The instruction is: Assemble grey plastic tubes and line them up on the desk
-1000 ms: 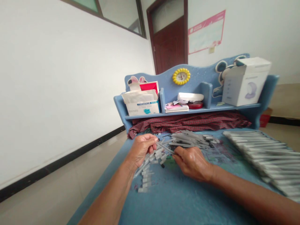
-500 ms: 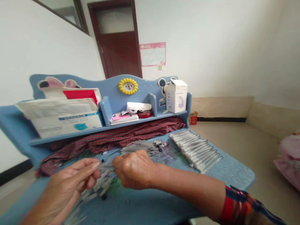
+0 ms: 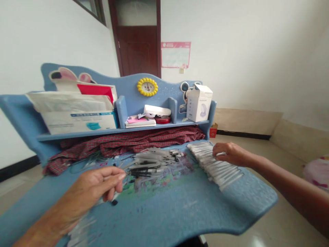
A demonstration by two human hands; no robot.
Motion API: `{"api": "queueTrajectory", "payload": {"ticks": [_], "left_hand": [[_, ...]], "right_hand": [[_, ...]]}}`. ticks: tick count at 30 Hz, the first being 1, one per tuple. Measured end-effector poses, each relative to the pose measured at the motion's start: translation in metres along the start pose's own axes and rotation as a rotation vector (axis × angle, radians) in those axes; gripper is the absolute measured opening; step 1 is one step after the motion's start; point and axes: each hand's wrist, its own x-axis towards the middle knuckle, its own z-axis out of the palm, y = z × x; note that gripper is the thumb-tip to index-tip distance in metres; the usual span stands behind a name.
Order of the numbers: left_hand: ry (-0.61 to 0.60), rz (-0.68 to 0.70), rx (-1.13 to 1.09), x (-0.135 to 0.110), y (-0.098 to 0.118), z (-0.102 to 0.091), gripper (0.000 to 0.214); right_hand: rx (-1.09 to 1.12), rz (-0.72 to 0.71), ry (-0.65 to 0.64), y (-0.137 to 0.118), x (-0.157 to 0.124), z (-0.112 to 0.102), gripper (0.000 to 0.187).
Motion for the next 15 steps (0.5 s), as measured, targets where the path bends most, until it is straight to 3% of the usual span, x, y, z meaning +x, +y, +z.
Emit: {"api": "queueTrajectory", "payload": {"ticks": [4, 10, 15], "left_hand": [[-0.002, -0.008, 0.041, 0.004, -0.006, -0.003, 0.033], [-0.048, 0.019, 0.086, 0.009, -0.016, -0.008, 0.029], [-0.01, 0.033, 0.06, 0.002, -0.009, -0.007, 0.029]], "right_hand": [[-0.043, 0.014, 0.024, 0.021, -0.015, 0.016, 0.021], [-0.105, 0.052, 0.058, 0.026, -0.018, 0.032, 0.021], [-0.115, 0.02, 0.068, 0.03, -0.024, 0.041, 0.025]]}}
